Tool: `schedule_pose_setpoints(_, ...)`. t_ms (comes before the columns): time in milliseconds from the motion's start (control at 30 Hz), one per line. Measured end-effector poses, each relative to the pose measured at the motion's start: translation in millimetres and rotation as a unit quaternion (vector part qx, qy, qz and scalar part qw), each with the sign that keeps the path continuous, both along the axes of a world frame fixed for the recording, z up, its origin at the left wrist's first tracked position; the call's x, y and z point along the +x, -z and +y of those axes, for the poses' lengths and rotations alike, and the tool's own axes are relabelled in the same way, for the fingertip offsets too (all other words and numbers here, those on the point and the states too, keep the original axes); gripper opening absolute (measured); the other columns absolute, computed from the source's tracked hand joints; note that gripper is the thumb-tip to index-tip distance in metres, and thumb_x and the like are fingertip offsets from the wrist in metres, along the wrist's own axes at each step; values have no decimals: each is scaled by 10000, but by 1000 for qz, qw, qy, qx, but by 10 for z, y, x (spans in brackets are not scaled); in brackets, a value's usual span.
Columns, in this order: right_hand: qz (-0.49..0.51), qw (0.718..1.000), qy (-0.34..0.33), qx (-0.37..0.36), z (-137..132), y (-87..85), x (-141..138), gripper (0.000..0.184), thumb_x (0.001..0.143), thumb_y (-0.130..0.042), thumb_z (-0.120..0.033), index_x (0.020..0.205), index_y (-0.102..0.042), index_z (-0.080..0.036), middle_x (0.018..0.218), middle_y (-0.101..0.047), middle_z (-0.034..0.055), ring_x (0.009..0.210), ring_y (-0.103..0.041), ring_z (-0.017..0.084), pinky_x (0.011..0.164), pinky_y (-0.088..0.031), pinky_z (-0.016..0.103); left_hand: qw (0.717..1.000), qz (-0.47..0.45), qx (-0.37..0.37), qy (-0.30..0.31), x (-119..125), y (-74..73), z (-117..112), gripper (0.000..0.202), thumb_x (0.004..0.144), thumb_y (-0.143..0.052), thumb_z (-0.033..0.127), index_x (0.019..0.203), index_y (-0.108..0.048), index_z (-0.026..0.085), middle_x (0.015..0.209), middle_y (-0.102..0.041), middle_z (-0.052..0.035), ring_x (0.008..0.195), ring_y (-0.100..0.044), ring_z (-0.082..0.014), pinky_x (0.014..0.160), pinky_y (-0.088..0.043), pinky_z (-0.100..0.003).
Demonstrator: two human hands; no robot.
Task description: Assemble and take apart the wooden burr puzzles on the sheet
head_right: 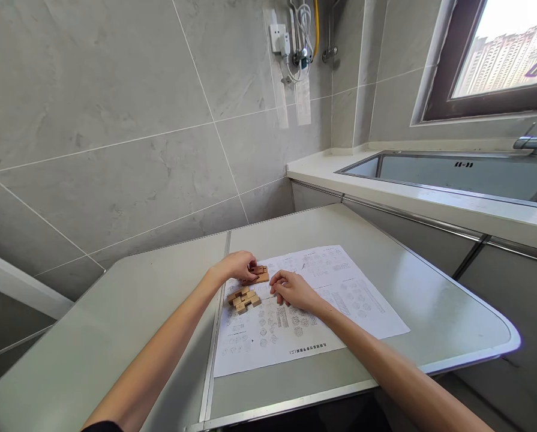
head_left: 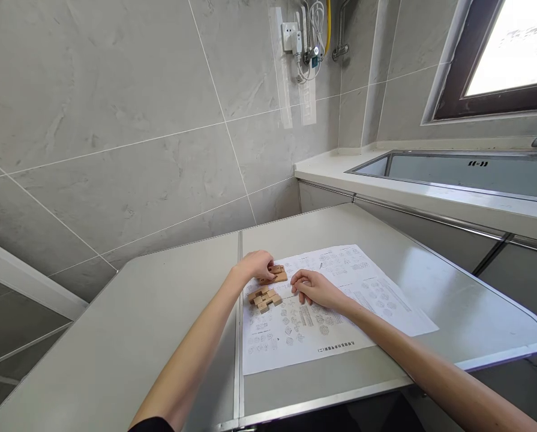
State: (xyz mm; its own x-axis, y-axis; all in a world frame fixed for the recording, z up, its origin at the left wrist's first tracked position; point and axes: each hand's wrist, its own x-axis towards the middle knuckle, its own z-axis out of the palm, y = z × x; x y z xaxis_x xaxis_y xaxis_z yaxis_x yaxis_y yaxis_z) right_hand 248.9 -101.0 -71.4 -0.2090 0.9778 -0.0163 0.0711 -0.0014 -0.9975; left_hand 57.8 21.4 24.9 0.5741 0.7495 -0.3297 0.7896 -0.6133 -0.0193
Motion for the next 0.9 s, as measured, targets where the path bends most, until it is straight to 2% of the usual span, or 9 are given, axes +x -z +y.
schedule_pose_setpoints(200,0,1000,3,-3,-18,-30,0,51,900,-608,-204,947,-628,-211,892,-750,12,603,-679,113,467,-454,200,1000,-15,10,6,59,38,-67,179,699,-746,430,722,-748,253,729,-746,-47,716,-669,-235,628,-425,-311)
schedule_pose_setpoints(500,16,1000,24,-3,11,1,26,55,911,-624,-234,960,-628,-210,872,-741,9,596,-676,114,474,-477,209,1000,-27,15,-6,275,82,-141,381,683,-736,620,610,-709,246,673,-717,-76,725,-672,-269,612,-406,-323)
schedule_pose_setpoints(700,26,999,26,-9,16,6,29,56,892,-642,-221,945,-632,-205,867,-749,13,584,-669,111,474,-476,209,998,-39,9,-46,281,44,-119,371,656,-759,592,579,-690,236,636,-680,-70,667,-632,-244,580,-377,-317)
schedule_pose_setpoints(900,55,998,27,-29,41,36,38,70,871,-693,-200,916,-640,-205,844,-741,8,575,-670,116,474,-492,215,994,-63,-30,-79,202,95,-16,305,692,-731,539,628,-749,241,612,-630,-25,650,-563,-195,572,-366,-297)
